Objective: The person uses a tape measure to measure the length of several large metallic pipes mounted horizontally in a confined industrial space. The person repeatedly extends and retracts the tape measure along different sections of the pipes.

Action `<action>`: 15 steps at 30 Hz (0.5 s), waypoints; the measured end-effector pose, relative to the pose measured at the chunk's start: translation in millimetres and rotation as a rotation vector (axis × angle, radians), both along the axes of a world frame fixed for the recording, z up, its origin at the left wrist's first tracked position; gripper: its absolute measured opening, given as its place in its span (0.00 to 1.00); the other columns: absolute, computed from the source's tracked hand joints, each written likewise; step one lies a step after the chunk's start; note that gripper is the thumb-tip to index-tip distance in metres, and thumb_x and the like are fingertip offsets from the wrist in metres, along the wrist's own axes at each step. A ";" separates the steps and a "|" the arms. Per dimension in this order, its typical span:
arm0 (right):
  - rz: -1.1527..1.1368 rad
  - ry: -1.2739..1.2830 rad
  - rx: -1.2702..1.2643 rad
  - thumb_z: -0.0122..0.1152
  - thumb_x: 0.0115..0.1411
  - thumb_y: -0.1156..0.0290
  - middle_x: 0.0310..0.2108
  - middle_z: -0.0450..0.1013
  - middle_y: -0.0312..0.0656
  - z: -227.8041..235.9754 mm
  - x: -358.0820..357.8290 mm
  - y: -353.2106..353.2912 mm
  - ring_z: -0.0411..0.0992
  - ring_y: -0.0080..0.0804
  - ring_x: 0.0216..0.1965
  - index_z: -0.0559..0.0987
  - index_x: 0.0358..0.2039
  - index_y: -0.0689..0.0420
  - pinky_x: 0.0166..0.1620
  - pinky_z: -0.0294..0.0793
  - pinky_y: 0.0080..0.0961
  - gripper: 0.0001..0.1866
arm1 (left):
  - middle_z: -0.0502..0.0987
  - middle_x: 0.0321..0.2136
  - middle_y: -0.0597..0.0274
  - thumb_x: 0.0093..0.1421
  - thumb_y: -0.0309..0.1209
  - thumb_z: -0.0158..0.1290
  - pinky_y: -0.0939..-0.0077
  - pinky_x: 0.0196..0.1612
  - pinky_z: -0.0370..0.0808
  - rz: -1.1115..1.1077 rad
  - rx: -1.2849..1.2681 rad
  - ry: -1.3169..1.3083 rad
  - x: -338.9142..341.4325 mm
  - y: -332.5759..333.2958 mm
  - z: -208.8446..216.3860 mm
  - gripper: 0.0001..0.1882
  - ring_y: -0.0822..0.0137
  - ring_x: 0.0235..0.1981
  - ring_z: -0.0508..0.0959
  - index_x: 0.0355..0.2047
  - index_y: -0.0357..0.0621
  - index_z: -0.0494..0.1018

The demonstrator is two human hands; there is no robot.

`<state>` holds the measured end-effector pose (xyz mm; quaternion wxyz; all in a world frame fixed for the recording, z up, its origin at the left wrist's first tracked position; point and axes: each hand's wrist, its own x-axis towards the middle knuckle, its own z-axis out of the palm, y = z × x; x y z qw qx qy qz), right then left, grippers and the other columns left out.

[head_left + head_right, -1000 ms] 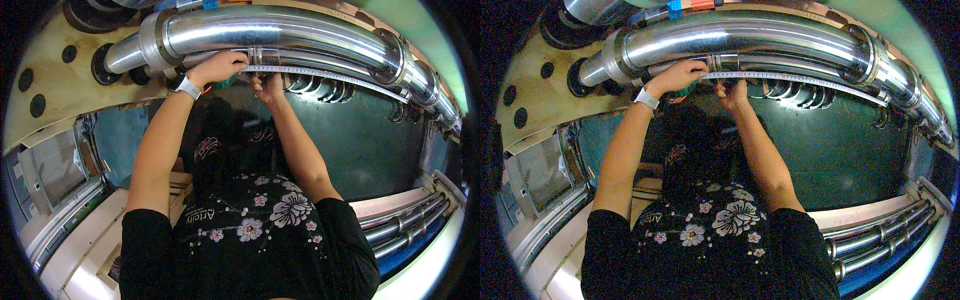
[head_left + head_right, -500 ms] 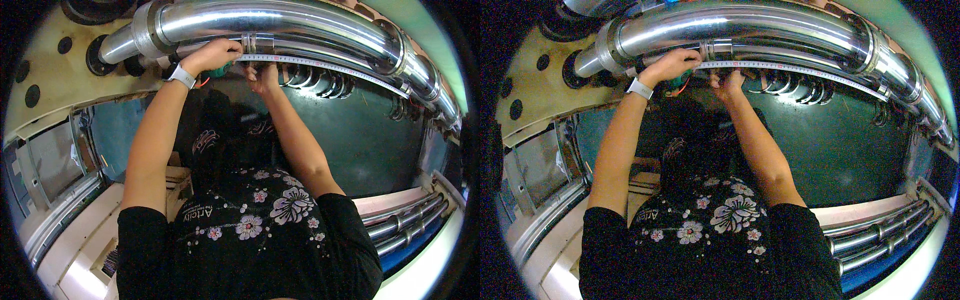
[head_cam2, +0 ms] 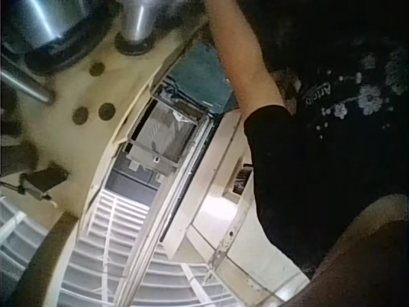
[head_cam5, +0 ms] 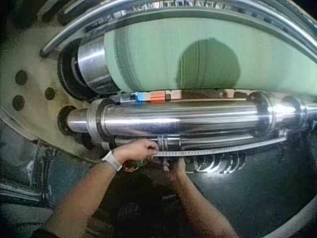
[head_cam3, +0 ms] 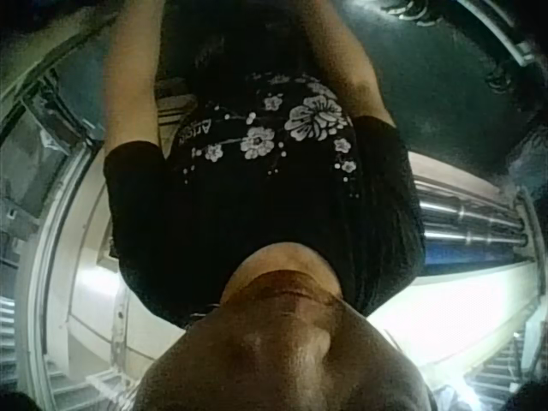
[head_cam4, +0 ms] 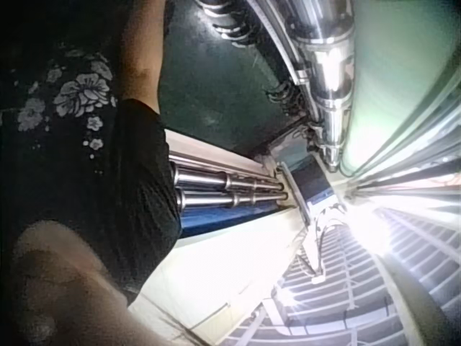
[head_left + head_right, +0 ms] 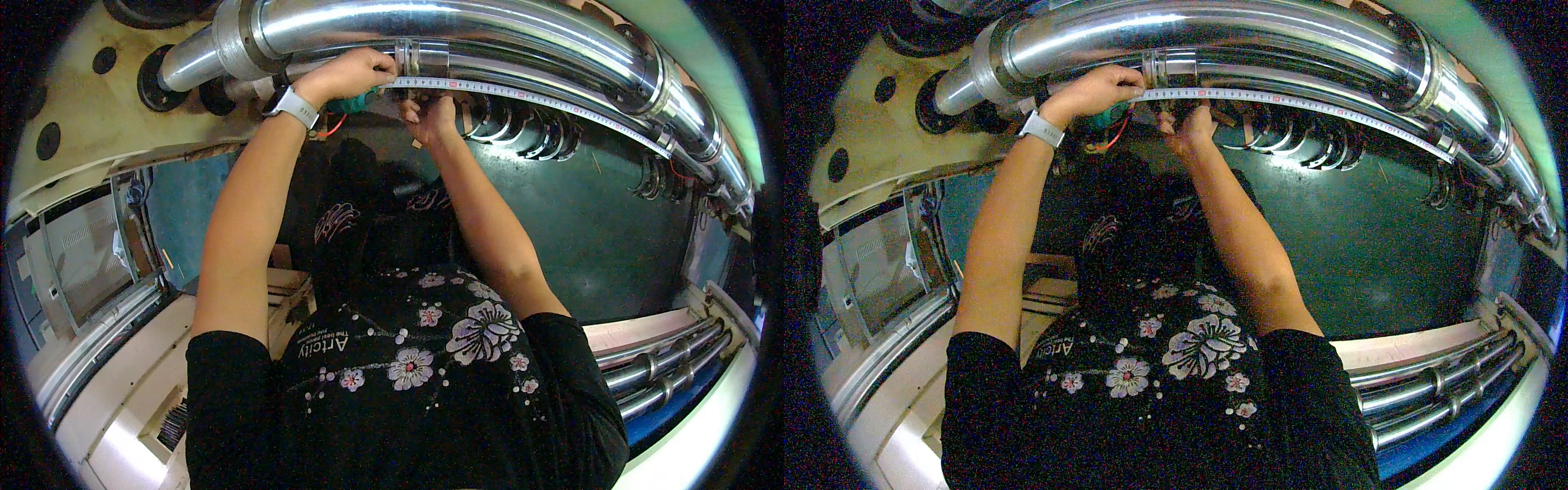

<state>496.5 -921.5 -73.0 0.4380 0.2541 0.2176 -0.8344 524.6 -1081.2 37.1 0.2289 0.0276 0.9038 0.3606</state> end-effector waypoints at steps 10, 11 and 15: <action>0.002 0.012 -0.056 0.31 0.56 0.43 0.20 0.62 0.40 -19.4 -4.1 -1.1 0.56 0.29 0.14 0.66 0.35 0.53 0.13 0.50 0.20 0.26 | 0.74 0.24 0.58 0.53 0.33 0.47 0.73 0.34 0.68 0.002 -0.084 0.105 0.5 -0.5 -11.1 0.10 0.68 0.27 0.71 0.30 0.39 0.71; 0.010 0.000 -0.085 0.31 0.57 0.43 0.20 0.62 0.39 -16.6 -3.4 -0.8 0.56 0.28 0.14 0.66 0.35 0.53 0.13 0.50 0.20 0.26 | 0.74 0.24 0.58 0.53 0.33 0.47 0.74 0.34 0.68 0.005 -0.079 0.098 0.3 0.0 -8.3 0.10 0.67 0.27 0.71 0.30 0.39 0.71; 0.029 0.021 -0.084 0.30 0.56 0.43 0.19 0.61 0.38 -19.7 -4.5 -3.5 0.55 0.28 0.14 0.66 0.34 0.52 0.13 0.49 0.19 0.25 | 0.74 0.26 0.57 0.53 0.34 0.48 0.73 0.35 0.68 0.011 -0.052 0.069 0.1 0.6 -5.7 0.10 0.66 0.28 0.71 0.30 0.39 0.71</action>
